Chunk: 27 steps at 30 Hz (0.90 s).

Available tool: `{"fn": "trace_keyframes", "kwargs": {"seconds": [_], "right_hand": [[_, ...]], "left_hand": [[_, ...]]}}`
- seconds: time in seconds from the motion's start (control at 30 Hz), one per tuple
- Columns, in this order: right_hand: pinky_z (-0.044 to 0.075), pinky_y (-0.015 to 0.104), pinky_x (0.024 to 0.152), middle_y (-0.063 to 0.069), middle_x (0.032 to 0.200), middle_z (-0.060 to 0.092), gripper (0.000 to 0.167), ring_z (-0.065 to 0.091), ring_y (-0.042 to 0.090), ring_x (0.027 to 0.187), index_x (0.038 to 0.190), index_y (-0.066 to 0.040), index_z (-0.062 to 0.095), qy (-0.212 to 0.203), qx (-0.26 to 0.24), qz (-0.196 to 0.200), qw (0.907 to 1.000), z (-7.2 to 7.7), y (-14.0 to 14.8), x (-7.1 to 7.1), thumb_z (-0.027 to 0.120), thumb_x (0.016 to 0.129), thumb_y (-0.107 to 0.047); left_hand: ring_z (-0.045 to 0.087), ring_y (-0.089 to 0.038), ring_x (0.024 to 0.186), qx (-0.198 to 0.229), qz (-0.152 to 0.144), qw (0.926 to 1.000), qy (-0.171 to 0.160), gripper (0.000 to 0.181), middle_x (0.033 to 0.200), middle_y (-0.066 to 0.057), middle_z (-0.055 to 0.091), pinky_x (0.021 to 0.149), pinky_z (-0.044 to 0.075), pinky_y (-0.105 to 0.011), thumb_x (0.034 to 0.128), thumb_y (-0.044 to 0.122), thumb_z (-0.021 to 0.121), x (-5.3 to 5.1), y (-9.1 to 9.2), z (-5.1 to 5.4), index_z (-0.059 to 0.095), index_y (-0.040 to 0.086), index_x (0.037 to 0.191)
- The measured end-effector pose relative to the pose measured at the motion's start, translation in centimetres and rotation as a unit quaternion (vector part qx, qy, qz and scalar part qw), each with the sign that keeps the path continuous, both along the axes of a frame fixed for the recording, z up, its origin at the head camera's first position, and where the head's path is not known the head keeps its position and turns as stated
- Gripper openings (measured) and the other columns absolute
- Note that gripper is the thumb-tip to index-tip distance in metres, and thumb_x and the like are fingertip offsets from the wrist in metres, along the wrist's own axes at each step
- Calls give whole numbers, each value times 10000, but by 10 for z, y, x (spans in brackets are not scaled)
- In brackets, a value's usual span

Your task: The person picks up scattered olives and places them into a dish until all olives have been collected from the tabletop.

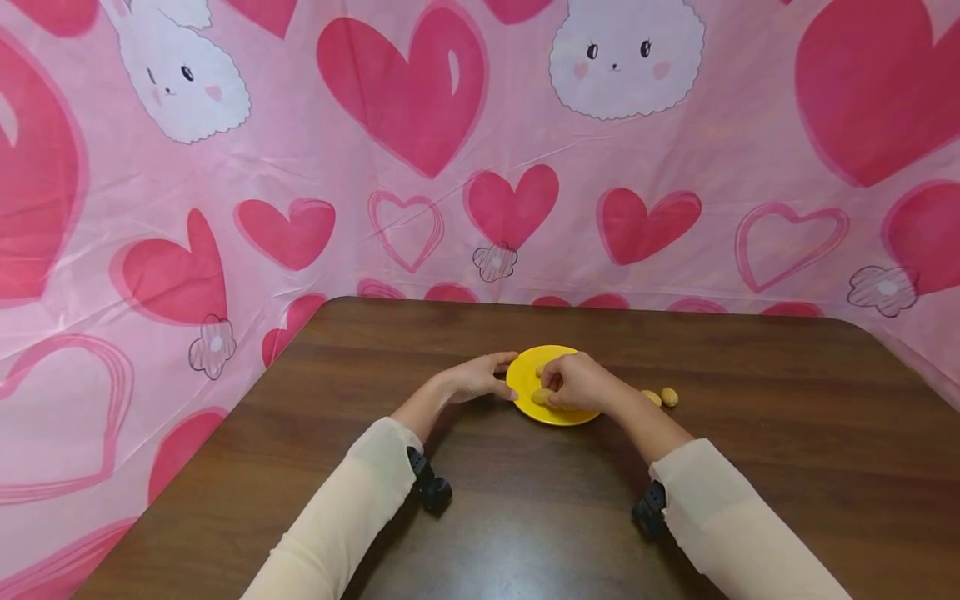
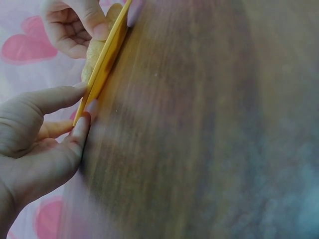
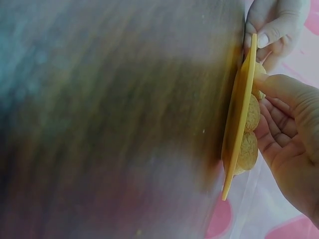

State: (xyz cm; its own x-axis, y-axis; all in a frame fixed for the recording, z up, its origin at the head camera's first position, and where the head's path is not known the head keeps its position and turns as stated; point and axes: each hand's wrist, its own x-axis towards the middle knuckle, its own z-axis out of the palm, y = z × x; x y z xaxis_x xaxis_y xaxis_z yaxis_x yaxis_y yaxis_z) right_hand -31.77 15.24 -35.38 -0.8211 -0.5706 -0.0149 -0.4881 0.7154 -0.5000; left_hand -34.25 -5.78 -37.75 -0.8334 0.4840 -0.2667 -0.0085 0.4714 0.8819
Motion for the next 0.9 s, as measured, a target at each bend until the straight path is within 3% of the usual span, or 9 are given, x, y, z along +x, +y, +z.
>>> {"fn": "trace_keyframes", "kwargs": {"seconds": [0.5, 0.7, 0.9], "right_hand": [[492, 237, 632, -54, 713, 584, 114, 525, 124, 666, 834, -101, 675, 270, -153, -41, 9995, -3, 3, 2, 736, 790, -187], [501, 265, 661, -36, 744, 597, 88, 526, 154, 696, 867, -92, 691, 76, -243, -217, 9994, 4, 8, 1, 727, 792, -121], [499, 279, 670, -1, 785, 598, 164, 523, 169, 719, 949, -32, 682, 360, -468, -499, 9970, 13, 17, 3, 713, 806, -106]], "left_hand": [[417, -219, 1186, 62, -65, 10000, -38, 780, 1405, -115, 391, 1042, 312, -356, 774, 12, 706, 0, 0, -1, 300, 65, 1439], [411, -221, 1201, 24, -31, 10000, -50, 772, 1404, -115, 391, 1041, 312, -350, 779, 14, 705, 1, 0, 0, 305, 69, 1437], [395, -218, 1229, 79, -18, 9999, -91, 768, 1418, -120, 373, 1039, 315, -335, 790, 6, 698, 0, 1, 0, 292, 59, 1440]]}}
